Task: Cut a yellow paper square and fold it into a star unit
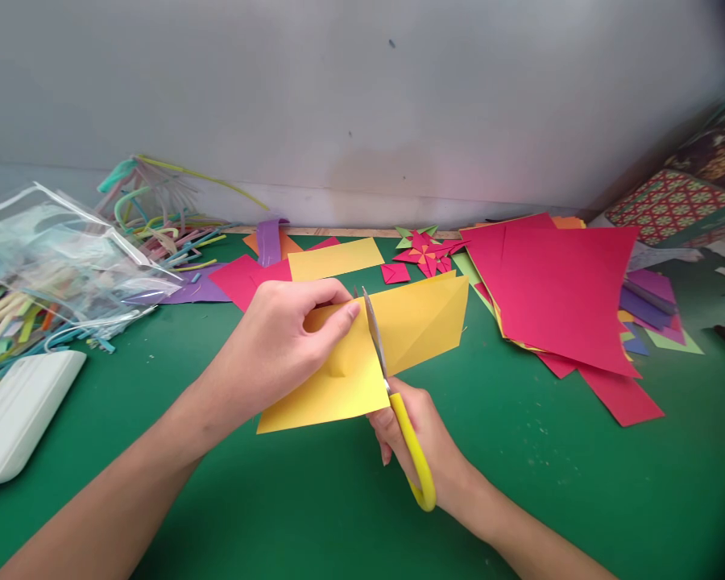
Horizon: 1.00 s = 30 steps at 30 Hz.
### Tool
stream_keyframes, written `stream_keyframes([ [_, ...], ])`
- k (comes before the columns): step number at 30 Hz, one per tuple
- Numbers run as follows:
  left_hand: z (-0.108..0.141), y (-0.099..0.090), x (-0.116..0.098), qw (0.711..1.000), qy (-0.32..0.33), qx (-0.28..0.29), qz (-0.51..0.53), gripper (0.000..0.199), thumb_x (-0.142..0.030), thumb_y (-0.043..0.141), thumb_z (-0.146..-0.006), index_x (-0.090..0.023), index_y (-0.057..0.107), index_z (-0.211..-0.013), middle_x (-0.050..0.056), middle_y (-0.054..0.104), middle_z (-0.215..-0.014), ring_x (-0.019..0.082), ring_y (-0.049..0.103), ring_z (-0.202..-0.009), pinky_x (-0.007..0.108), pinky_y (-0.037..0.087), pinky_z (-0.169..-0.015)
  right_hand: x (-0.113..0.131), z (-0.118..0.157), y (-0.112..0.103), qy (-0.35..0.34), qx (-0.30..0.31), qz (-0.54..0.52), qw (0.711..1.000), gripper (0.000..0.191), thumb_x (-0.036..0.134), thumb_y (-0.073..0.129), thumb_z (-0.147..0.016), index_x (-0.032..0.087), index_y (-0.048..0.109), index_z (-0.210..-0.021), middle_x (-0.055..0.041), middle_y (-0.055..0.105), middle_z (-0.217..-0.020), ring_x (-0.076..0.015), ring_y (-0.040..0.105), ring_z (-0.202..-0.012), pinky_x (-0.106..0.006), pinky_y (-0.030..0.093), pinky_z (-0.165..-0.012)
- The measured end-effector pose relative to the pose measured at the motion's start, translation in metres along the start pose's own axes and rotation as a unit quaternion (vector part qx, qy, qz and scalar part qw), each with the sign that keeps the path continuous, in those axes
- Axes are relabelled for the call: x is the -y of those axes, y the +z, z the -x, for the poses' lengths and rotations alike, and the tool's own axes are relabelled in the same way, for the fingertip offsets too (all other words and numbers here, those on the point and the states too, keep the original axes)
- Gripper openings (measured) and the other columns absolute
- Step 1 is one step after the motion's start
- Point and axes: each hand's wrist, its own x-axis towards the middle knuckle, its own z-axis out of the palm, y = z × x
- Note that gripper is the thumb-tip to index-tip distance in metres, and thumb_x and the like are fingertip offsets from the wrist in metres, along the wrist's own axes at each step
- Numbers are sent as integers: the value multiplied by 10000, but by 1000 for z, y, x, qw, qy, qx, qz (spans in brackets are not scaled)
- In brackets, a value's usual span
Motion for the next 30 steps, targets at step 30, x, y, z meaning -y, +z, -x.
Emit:
stream_keyframes([
  [30, 0, 1, 1, 1000, -1, -14, -2, 267, -366, 568, -966, -193, 714, -825, -13, 678, -679, 119, 518, -553, 257, 361, -540, 0, 3, 0, 19, -18, -5, 1000, 434, 604, 597, -952, 216, 490, -791, 56, 466, -584, -94, 435, -433, -228, 304, -421],
])
